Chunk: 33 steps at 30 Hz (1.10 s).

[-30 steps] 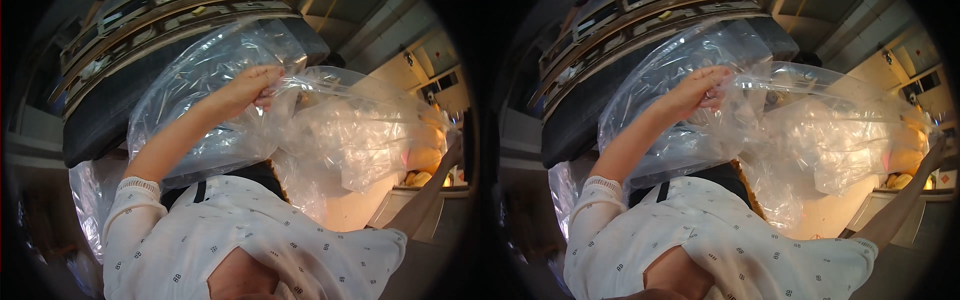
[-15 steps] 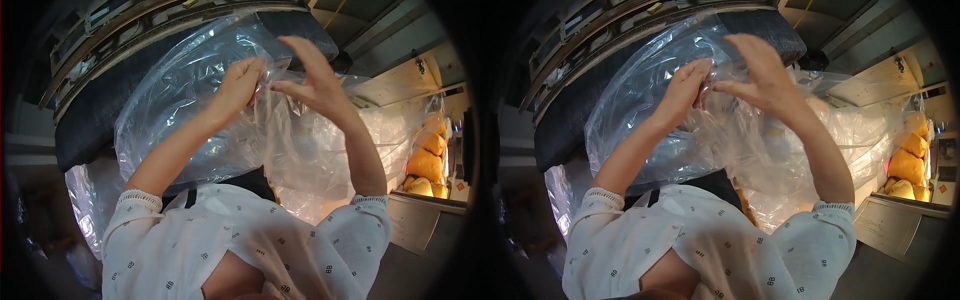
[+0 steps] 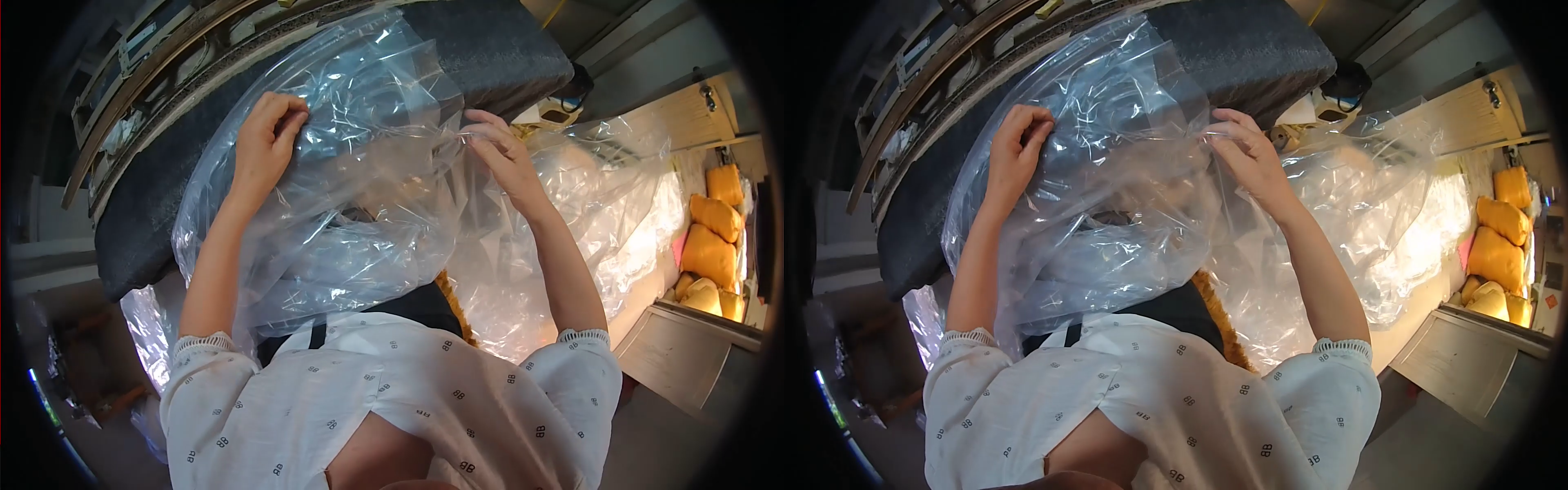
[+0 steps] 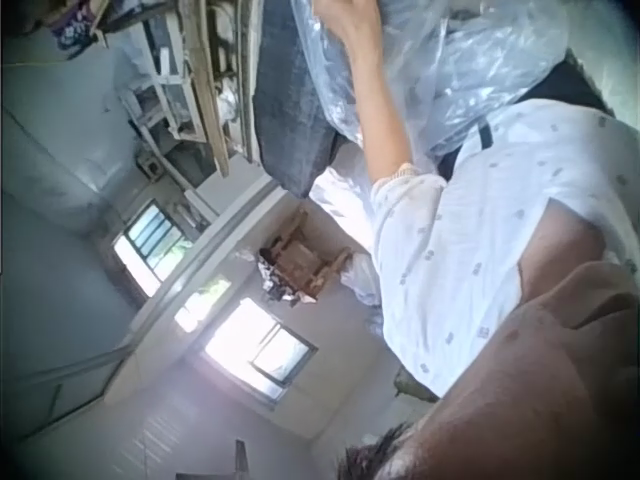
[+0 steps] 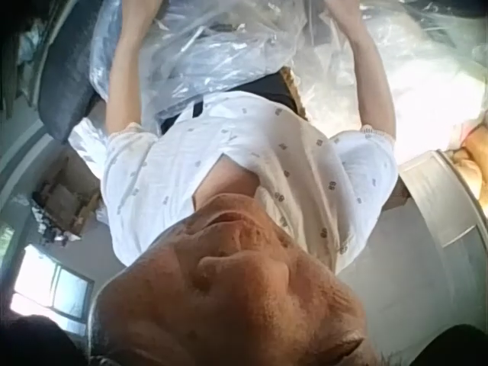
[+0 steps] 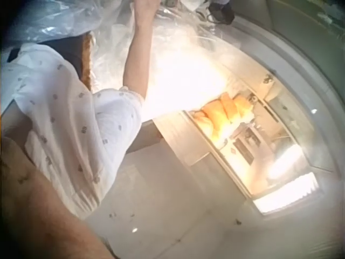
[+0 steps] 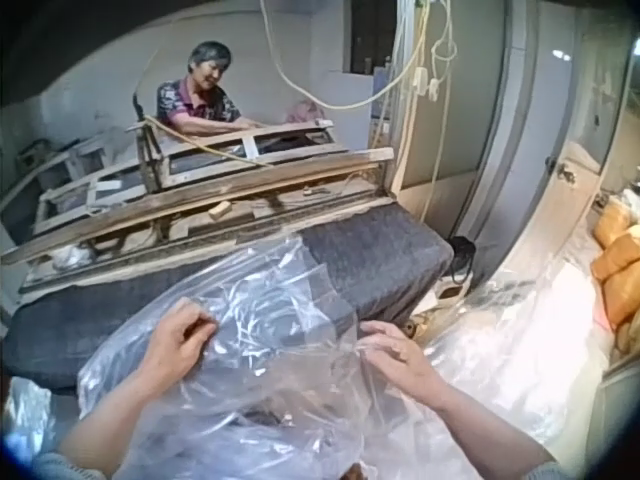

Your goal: Wrapping a large rectangular foam mattress or block with plastic sheeting.

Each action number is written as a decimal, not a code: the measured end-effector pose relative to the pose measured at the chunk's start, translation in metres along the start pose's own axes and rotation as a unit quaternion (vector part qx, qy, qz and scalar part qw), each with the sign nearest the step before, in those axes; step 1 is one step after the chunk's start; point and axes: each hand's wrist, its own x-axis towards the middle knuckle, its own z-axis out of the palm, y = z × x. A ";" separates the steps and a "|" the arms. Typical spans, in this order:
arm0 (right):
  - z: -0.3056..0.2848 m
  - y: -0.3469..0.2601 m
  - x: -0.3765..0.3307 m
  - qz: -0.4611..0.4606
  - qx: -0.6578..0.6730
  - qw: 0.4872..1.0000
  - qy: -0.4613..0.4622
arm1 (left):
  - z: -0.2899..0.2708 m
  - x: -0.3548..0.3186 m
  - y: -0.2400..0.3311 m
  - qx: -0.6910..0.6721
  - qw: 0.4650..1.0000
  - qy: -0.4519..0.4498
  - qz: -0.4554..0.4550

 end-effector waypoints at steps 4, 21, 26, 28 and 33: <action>0.017 0.008 -0.002 0.039 0.108 0.993 0.005 | -0.007 -0.005 0.006 -0.030 0.998 -0.052 0.014; 0.008 -0.040 -0.095 -0.086 -0.082 0.993 0.019 | 0.063 0.194 0.066 -0.005 0.871 -0.475 0.128; -0.009 -0.024 -0.103 -0.037 -0.072 0.996 0.048 | 0.038 0.203 0.085 -0.081 0.812 -0.504 0.284; -0.020 -0.014 -0.104 -0.026 -0.089 0.994 0.056 | 0.027 0.196 0.112 -0.123 0.834 -0.532 0.083; -0.061 0.015 -0.075 -0.009 -0.061 0.983 0.175 | 0.008 0.154 0.162 -0.100 0.917 -0.273 0.272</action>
